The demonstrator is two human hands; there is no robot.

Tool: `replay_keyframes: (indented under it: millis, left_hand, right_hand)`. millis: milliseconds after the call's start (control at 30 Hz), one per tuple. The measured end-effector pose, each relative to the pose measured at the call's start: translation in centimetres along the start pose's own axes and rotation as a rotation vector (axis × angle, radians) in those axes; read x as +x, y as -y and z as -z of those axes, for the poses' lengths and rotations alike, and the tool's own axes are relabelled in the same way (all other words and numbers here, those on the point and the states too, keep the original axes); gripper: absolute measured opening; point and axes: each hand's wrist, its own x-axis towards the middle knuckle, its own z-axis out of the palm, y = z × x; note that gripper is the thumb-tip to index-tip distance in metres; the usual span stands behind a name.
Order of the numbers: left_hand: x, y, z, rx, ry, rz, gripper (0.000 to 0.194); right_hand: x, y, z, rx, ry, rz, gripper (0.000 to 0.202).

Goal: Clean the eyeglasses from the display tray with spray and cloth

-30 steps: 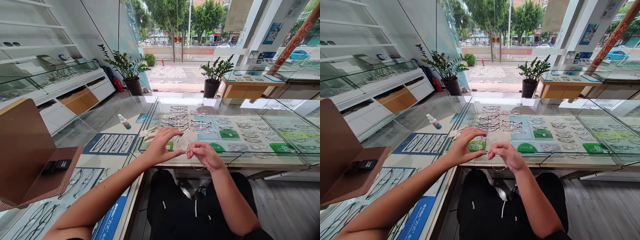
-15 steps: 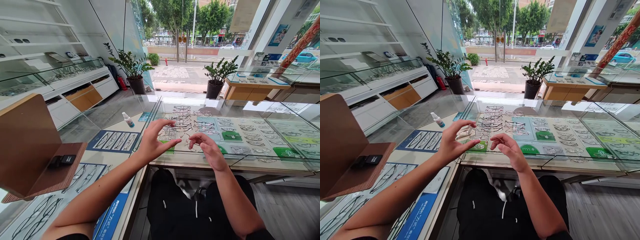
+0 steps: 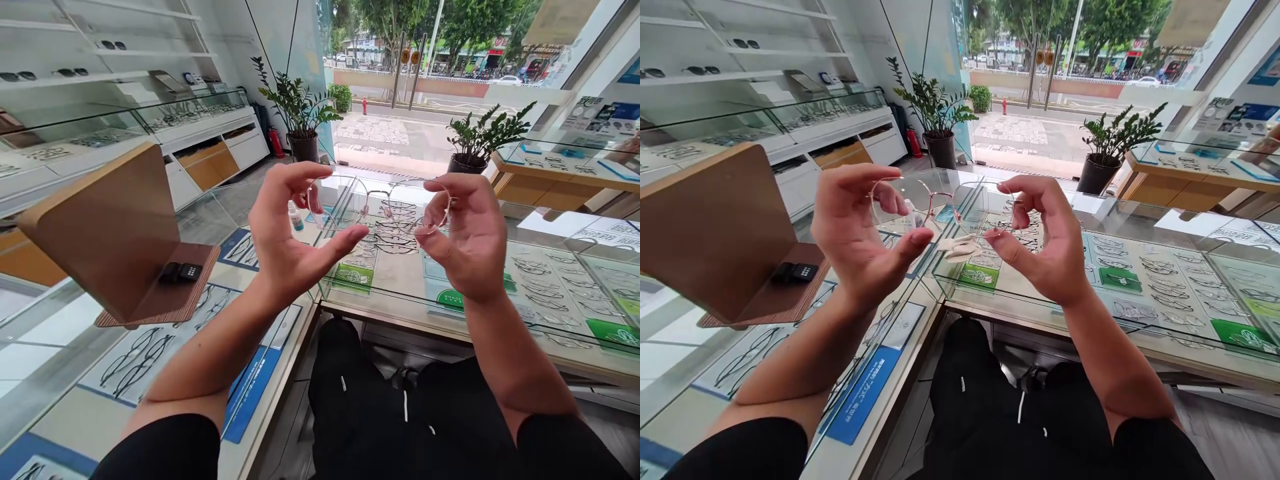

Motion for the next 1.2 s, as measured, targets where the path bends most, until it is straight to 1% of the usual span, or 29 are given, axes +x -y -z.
replay_keyframes:
  millis: [133,233,333,467,633,833,1000,1200]
  left_hand:
    - [0.5,-0.7,0.9,0.022,-0.025,0.032,0.063]
    - [0.6,-0.5,1.0,-0.022,-0.046,0.055,0.063]
    - [0.7,0.2,0.7,-0.081,-0.037,0.062,0.062]
    - [0.7,0.8,0.4,-0.100,-0.008,0.082,0.061]
    - [0.7,1.0,0.4,-0.058,-0.012,0.079,0.066]
    - [0.9,0.9,0.2,-0.016,-0.064,0.040,0.072]
    - [0.8,0.8,0.0,0.036,-0.102,0.013,0.072]
    - [0.6,1.3,-0.3,0.038,-0.114,-0.003,0.068]
  right_hand:
    - [0.5,0.4,-0.6,-0.028,-0.008,0.090,0.055]
    - [0.4,0.9,-1.2,-0.059,-0.040,0.101,0.051]
    - [0.2,1.5,-1.9,-0.112,-0.092,0.096,0.044]
    - [0.2,2.0,-2.5,-0.150,-0.155,0.106,0.046]
    - [0.3,1.5,-2.1,-0.155,-0.097,0.098,0.049]
    - [0.5,0.2,-1.8,-0.145,-0.101,0.121,0.048]
    - [0.6,-0.5,-1.8,-0.066,-0.076,0.121,0.046]
    - [0.3,-0.6,-1.9,-0.111,-0.055,0.067,0.045]
